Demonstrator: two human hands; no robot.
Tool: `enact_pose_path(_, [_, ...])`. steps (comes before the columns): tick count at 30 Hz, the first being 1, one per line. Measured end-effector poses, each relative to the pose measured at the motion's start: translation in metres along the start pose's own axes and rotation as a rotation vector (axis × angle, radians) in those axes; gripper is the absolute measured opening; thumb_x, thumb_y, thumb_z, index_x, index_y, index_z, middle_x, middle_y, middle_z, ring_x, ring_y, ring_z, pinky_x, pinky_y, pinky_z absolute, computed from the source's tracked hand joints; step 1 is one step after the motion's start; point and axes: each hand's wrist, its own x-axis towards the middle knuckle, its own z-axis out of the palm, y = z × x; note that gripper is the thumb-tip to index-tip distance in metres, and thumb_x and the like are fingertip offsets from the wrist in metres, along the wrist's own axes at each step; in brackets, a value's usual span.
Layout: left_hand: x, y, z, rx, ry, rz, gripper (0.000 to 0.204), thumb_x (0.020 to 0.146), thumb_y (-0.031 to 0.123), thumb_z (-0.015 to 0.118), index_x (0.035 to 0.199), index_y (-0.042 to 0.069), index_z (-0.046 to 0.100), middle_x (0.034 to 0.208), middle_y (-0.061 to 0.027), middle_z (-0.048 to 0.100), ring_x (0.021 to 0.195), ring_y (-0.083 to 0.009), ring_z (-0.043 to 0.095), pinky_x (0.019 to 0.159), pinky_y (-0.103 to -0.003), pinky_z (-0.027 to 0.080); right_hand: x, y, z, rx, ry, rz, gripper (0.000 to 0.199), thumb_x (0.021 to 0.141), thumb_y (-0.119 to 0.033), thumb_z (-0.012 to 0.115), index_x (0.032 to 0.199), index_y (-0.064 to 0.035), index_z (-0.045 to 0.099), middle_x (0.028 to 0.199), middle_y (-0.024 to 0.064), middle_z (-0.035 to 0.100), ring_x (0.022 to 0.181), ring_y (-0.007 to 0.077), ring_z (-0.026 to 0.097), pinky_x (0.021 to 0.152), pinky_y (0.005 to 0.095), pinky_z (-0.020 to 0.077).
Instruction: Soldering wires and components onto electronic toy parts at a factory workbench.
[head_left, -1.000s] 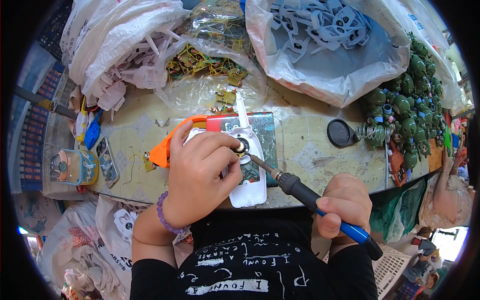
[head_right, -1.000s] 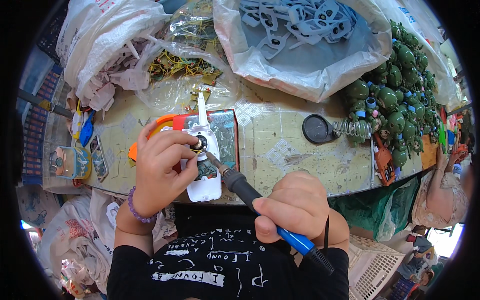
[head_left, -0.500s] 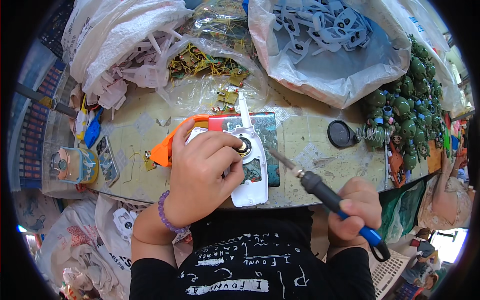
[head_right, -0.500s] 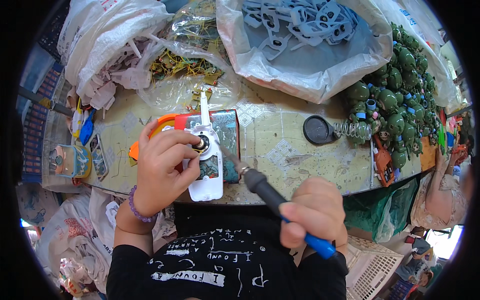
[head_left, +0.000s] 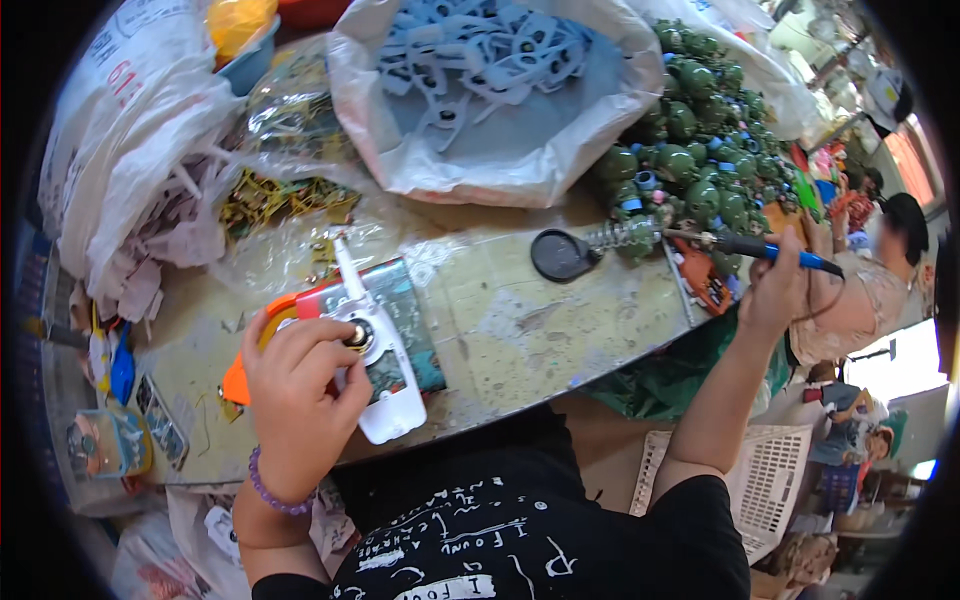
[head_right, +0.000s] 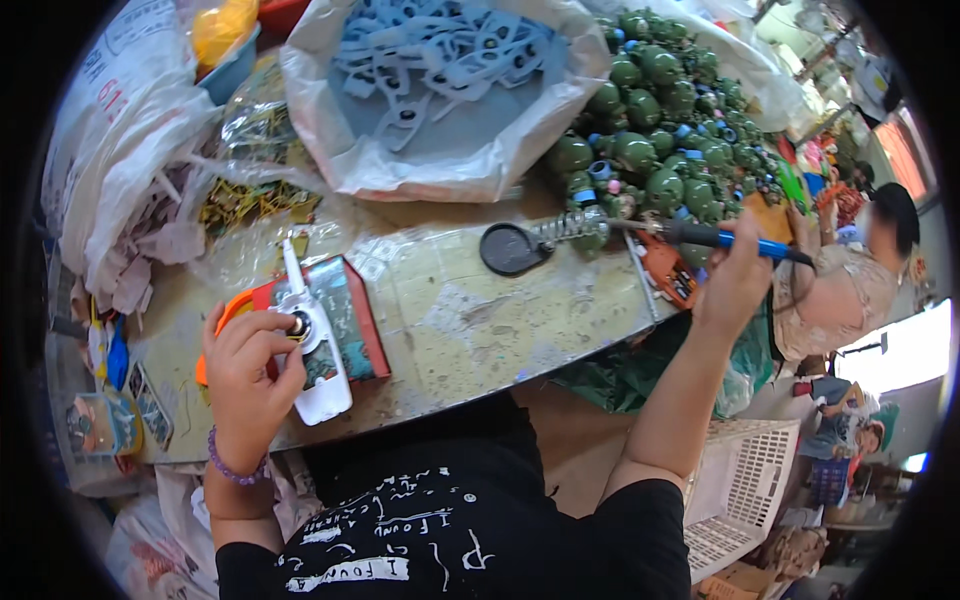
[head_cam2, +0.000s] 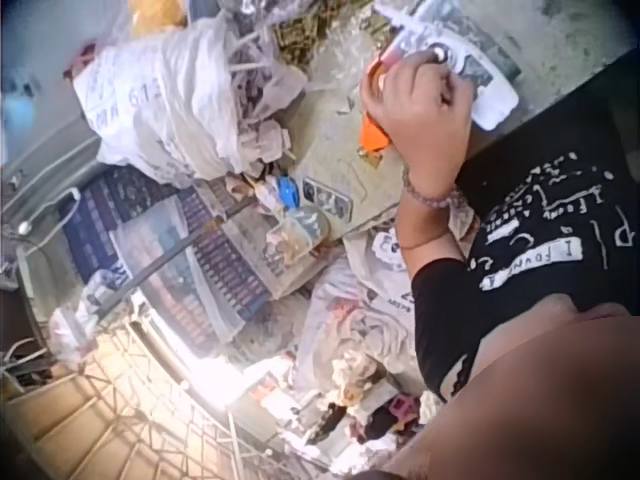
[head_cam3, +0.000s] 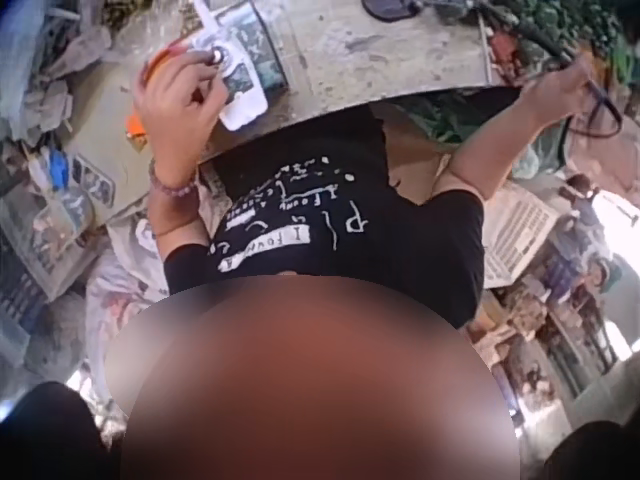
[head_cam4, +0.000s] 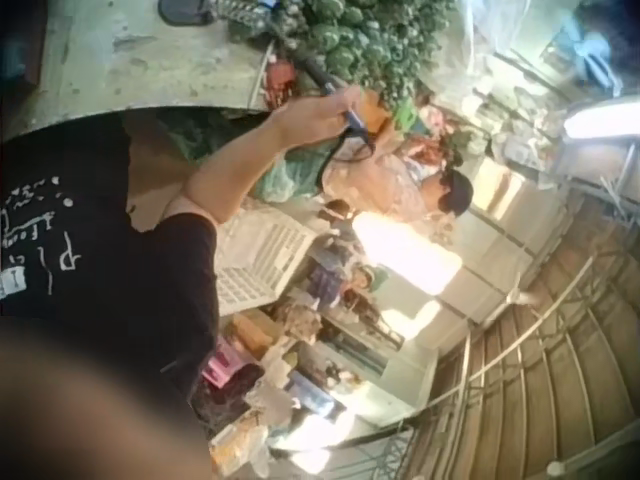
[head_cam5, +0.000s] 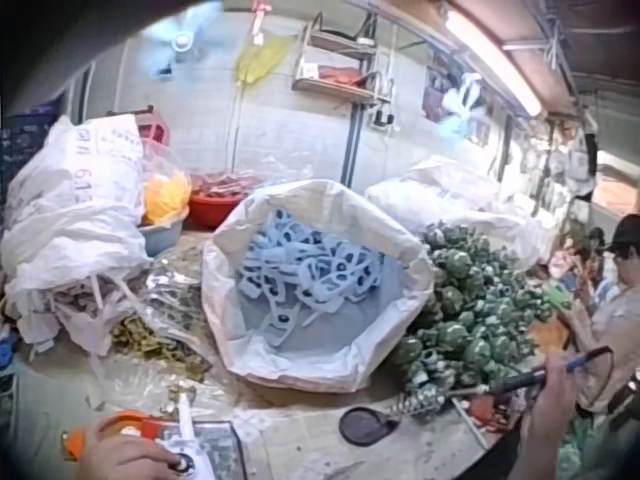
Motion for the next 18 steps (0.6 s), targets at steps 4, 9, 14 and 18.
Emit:
enact_pose_path(4, [-0.002, -0.002, 0.000, 0.002, -0.011, -0.009, 0.009, 0.068, 0.002, 0.066, 0.071, 0.008, 0.059, 0.090, -0.0026, 0.066, 0.088, -0.0220, 0.062, 0.104, -0.051, 0.030, -0.001, -0.013, 0.012, 0.058, 0.064, 0.003, 0.029, 0.092, -0.030, 0.059, 0.075, -0.0073, 0.056, 0.059, -0.0027, 0.045, 0.044, 0.0038, 0.037, 0.039, 0.0190, 0.0230])
enact_pose_path(9, [-0.001, 0.000, 0.001, 0.005, -0.006, 0.000, 0.008, 0.069, 0.004, 0.066, 0.070, 0.007, 0.059, 0.090, -0.0027, 0.066, 0.087, -0.0220, 0.062, 0.104, -0.051, 0.030, -0.003, 0.012, 0.025, -0.268, -0.206, 0.121, 0.029, 0.093, -0.033, 0.058, 0.081, -0.0069, 0.062, 0.060, -0.0036, 0.047, 0.050, 0.0023, 0.038, 0.046, 0.0208, 0.0250])
enact_pose_path(14, [-0.001, -0.002, 0.003, 0.001, -0.011, 0.004, 0.007, 0.069, 0.004, 0.066, 0.071, 0.007, 0.060, 0.090, -0.0030, 0.066, 0.087, -0.0219, 0.062, 0.104, -0.051, 0.031, -0.039, 0.016, 0.052, -0.246, -0.480, 0.241, 0.026, 0.092, -0.029, 0.063, 0.085, -0.0037, 0.064, 0.061, -0.0039, 0.050, 0.052, 0.0035, 0.042, 0.048, 0.0205, 0.0299])
enact_pose_path(18, [-0.003, -0.006, -0.001, 0.004, -0.011, -0.016, 0.007, 0.069, 0.004, 0.066, 0.071, 0.007, 0.061, 0.090, -0.0029, 0.066, 0.087, -0.0220, 0.062, 0.104, -0.051, 0.031, -0.063, 0.034, 0.055, -0.132, -0.450, 0.306, 0.025, 0.090, -0.027, 0.066, 0.097, -0.0040, 0.060, 0.065, -0.0046, 0.051, 0.050, 0.0022, 0.041, 0.044, 0.0188, 0.0289])
